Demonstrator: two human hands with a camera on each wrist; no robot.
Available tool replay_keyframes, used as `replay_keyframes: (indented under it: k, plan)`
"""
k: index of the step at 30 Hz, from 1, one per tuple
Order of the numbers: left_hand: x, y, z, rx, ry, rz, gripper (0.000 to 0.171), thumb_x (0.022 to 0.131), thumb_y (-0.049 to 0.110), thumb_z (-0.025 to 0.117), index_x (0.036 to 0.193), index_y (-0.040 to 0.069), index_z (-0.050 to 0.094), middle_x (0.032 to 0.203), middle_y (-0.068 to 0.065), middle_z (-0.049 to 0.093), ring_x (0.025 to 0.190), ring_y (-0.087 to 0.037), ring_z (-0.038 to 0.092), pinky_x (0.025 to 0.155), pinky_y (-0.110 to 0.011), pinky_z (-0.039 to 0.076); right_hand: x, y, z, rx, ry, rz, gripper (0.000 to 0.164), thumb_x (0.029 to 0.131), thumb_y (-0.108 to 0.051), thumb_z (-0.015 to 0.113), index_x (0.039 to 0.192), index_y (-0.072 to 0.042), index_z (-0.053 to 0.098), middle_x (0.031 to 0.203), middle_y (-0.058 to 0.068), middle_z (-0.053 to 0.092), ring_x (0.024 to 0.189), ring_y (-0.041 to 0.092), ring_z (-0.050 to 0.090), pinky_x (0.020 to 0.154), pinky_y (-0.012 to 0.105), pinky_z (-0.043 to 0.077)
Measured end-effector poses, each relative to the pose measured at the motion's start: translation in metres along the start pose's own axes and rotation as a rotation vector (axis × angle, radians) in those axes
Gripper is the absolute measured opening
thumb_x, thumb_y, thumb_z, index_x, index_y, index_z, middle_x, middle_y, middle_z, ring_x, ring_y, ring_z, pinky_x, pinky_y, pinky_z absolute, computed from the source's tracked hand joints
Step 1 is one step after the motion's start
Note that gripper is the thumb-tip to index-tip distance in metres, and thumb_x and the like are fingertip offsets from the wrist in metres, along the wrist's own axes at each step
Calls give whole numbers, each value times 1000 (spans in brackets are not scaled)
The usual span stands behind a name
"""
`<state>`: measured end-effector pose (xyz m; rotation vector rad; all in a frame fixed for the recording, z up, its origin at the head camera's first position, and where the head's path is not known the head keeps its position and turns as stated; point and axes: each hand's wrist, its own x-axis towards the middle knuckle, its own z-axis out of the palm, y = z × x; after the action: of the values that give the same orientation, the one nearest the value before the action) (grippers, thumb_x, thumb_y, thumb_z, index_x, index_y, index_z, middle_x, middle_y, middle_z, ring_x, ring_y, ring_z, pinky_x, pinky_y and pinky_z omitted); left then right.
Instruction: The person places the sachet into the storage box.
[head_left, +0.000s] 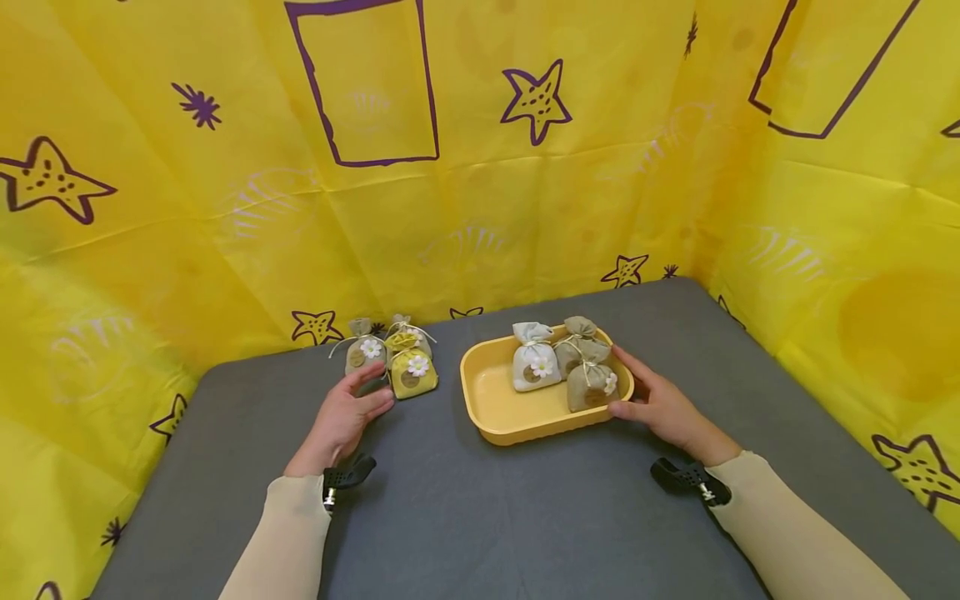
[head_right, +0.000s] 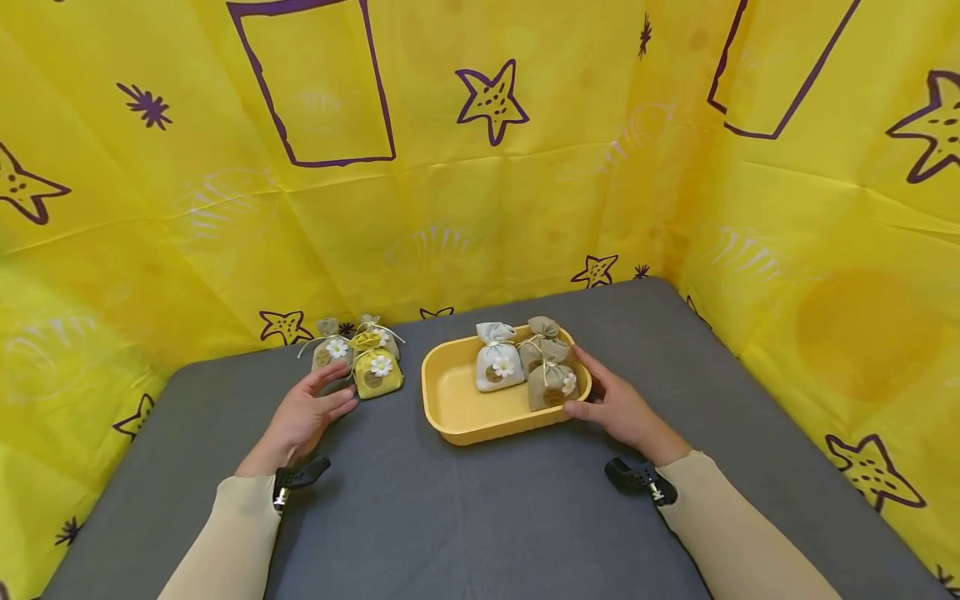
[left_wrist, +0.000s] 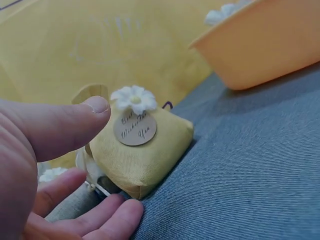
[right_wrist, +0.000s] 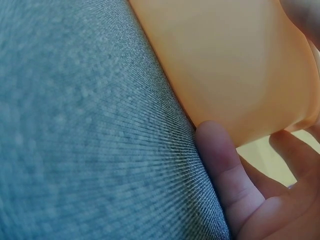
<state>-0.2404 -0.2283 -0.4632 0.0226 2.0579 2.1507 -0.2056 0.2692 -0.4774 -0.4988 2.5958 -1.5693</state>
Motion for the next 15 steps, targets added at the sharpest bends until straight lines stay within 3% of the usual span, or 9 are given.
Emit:
replay_keyframes:
  k: [6, 11, 15]
  plan:
    - [11, 0, 4, 61, -23, 28, 64, 93, -8, 64, 151, 0, 39, 153, -18, 31, 116, -26, 52, 89, -32, 52, 0, 3, -1, -11, -3, -13, 90, 92, -26, 74, 161, -19, 17, 162, 15, 20, 141, 39, 30, 104, 56, 34]
    - [16, 4, 7, 183, -49, 32, 61, 92, -4, 67, 149, 4, 45, 154, -15, 34, 122, -28, 52, 88, -31, 52, 0, 3, -1, -3, -1, 0, 90, 92, -27, 74, 161, -21, 17, 162, 14, 19, 142, 39, 30, 105, 56, 34]
    - [20, 8, 10, 290, -55, 36, 58, 92, -1, 70, 146, 6, 50, 153, -14, 36, 114, -25, 58, 85, -29, 53, -1, 2, -1, 9, -2, 1, 90, 92, -27, 74, 161, -22, 17, 163, 12, 19, 142, 37, 30, 105, 56, 33]
